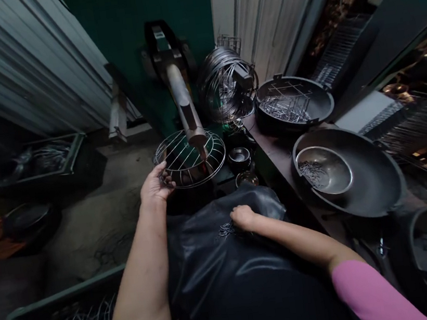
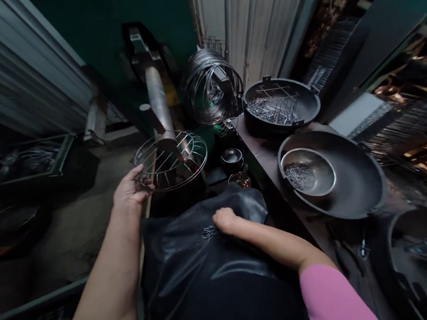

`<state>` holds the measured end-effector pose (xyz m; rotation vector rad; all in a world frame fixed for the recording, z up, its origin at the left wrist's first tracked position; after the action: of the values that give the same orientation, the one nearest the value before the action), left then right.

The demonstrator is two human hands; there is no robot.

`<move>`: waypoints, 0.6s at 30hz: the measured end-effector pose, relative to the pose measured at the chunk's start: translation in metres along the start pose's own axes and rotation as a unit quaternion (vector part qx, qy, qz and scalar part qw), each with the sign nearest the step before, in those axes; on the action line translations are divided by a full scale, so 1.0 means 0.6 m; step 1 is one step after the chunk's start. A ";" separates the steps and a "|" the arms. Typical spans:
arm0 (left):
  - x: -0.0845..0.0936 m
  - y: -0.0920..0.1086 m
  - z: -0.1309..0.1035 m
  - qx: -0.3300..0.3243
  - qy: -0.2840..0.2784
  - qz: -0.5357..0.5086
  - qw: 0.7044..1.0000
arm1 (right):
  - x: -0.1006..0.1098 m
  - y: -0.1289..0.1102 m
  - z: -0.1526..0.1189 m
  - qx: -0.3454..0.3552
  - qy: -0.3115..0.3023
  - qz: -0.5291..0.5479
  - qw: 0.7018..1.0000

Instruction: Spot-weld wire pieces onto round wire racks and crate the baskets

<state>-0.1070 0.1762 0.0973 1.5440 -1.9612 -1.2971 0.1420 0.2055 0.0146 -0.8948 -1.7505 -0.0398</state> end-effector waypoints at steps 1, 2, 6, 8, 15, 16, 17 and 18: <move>-0.001 -0.001 -0.005 0.014 -0.001 0.003 1.000 | -0.005 -0.004 0.000 0.003 0.000 0.000 1.000; -0.001 -0.003 -0.009 0.024 -0.001 0.006 1.000 | -0.008 -0.006 -0.002 0.006 -0.004 -0.004 1.000; -0.001 -0.003 -0.018 0.014 0.013 0.006 1.000 | -0.024 0.005 -0.019 0.012 -0.059 -0.035 0.998; -0.001 -0.004 -0.019 0.007 0.021 0.006 1.000 | -0.032 0.010 -0.027 0.002 -0.079 -0.045 0.996; 0.000 -0.004 -0.032 0.011 0.034 0.012 0.999 | -0.026 0.008 -0.028 0.011 -0.112 -0.053 0.992; 0.000 -0.003 -0.035 0.010 0.035 0.013 0.999 | -0.020 0.011 -0.030 0.012 -0.116 -0.054 0.992; 0.000 -0.002 -0.037 0.010 0.037 0.015 0.999 | -0.013 0.015 -0.033 0.013 -0.118 -0.057 0.991; 0.000 -0.002 -0.038 0.011 0.039 0.016 0.999 | -0.006 0.020 -0.037 0.014 -0.118 -0.057 0.991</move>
<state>-0.0900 0.1662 0.1087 1.5422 -1.9492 -1.1881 0.1670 0.2021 0.0152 -0.8028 -2.0164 0.0159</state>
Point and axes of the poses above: each hand's wrist, its own z-axis towards the middle knuckle, its own x-axis out of the back of the hand, y = z × x, the point moved 6 cm from there along z, towards the middle knuckle, and after that the axes turned 2 degrees about z, right-handed, at the moved point
